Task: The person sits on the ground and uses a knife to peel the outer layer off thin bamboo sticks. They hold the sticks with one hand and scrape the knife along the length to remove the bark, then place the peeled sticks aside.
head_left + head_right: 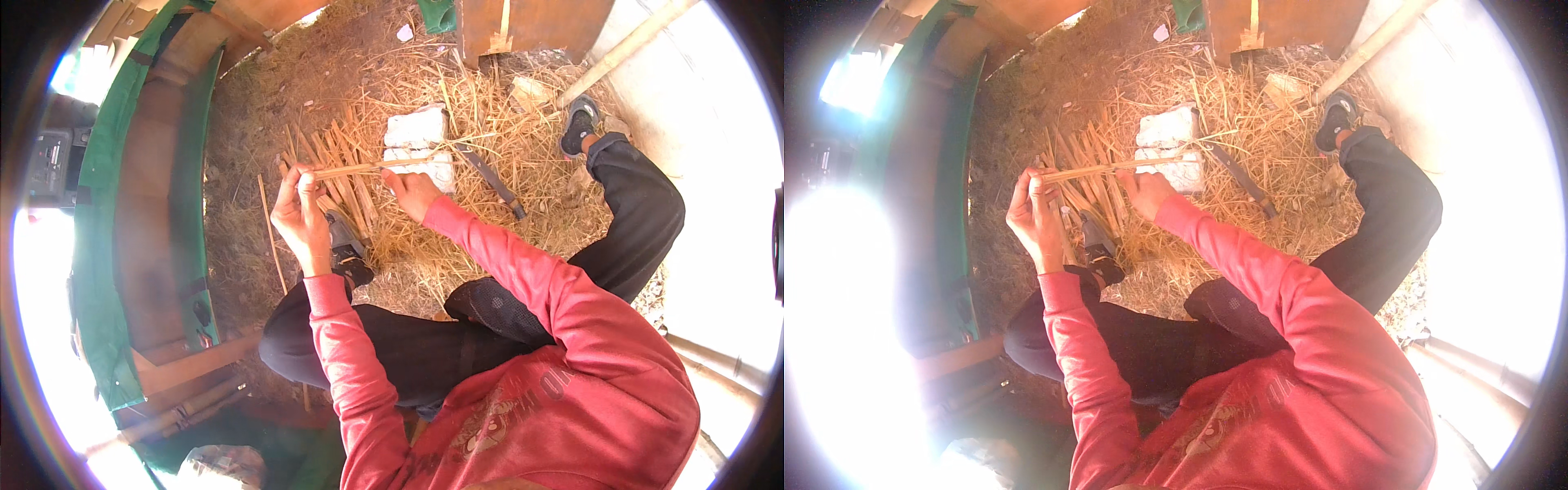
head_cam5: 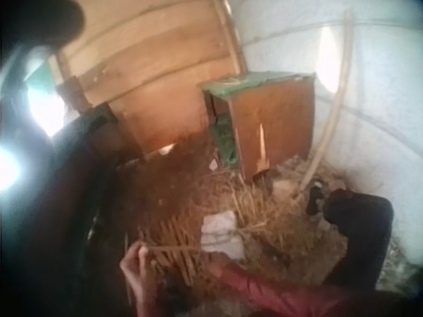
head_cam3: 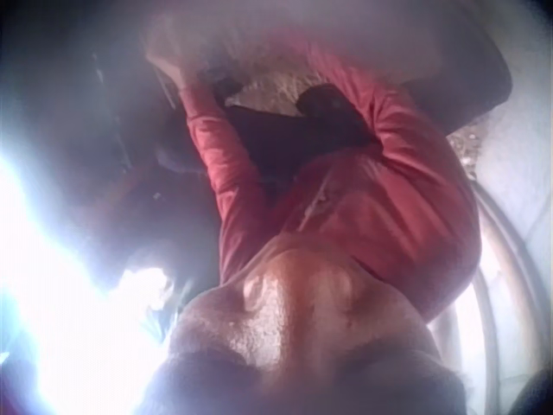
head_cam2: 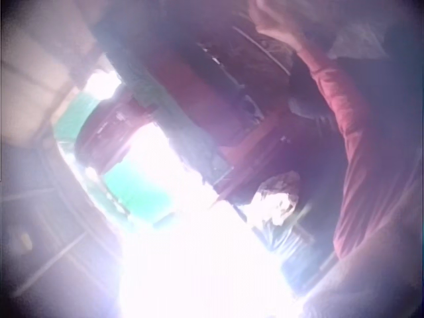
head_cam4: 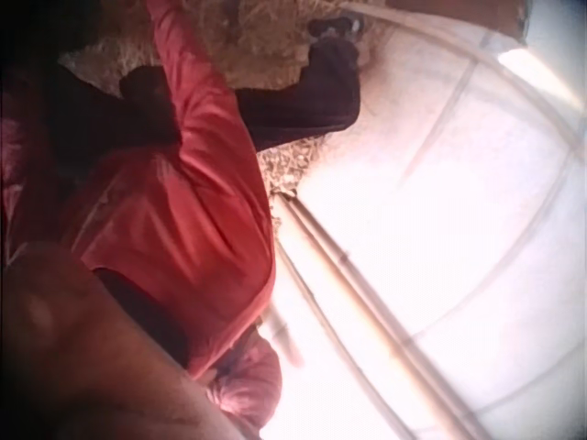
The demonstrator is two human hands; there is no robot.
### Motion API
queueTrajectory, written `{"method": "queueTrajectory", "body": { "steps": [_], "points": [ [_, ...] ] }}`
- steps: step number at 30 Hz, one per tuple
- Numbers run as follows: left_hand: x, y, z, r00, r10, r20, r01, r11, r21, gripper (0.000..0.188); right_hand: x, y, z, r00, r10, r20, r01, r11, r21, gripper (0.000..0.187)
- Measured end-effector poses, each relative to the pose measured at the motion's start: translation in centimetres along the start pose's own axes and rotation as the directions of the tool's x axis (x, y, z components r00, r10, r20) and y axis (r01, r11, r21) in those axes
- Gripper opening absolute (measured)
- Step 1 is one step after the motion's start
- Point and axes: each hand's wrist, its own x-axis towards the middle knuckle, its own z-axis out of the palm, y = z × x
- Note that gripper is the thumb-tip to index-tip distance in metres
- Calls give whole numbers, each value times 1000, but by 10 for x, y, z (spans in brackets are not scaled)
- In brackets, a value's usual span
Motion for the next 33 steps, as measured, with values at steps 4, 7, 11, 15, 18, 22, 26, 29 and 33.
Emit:
{"method": "queueTrajectory", "body": {
  "steps": [4,7,11,15,18,22,26,29,33],
  "points": [
    [5,0,14,1000,7,-25,-8,1000,-21,21,14,30,22,970,58,-237,-57,998,10,66],
    [5,-4,3,998,-13,-65,12,1000,-18,21,26,25,19,990,115,-77,-122,988,-95,67],
    [1,2,13,998,-16,-64,15,1000,-10,19,17,27,15,988,93,-120,-102,992,-71,72],
    [4,6,21,1000,-10,0,10,1000,-18,20,37,107,8,934,337,-119,-355,910,-214,70],
    [3,1,25,999,38,-31,-35,995,89,27,34,105,16,977,144,-155,-163,979,-122,74],
    [2,5,19,997,25,-69,-13,986,167,33,27,70,19,984,132,-121,-136,990,-27,74],
    [3,-5,24,997,28,-69,-20,993,119,37,63,126,25,954,227,-198,-244,967,-68,68],
    [3,-8,13,990,10,-139,6,993,117,31,50,81,15,984,140,-107,-151,983,-101,67],
    [4,-3,17,992,26,-123,-8,990,144,32,57,114,24,981,179,-73,-186,977,-108,70]
  ]
}}
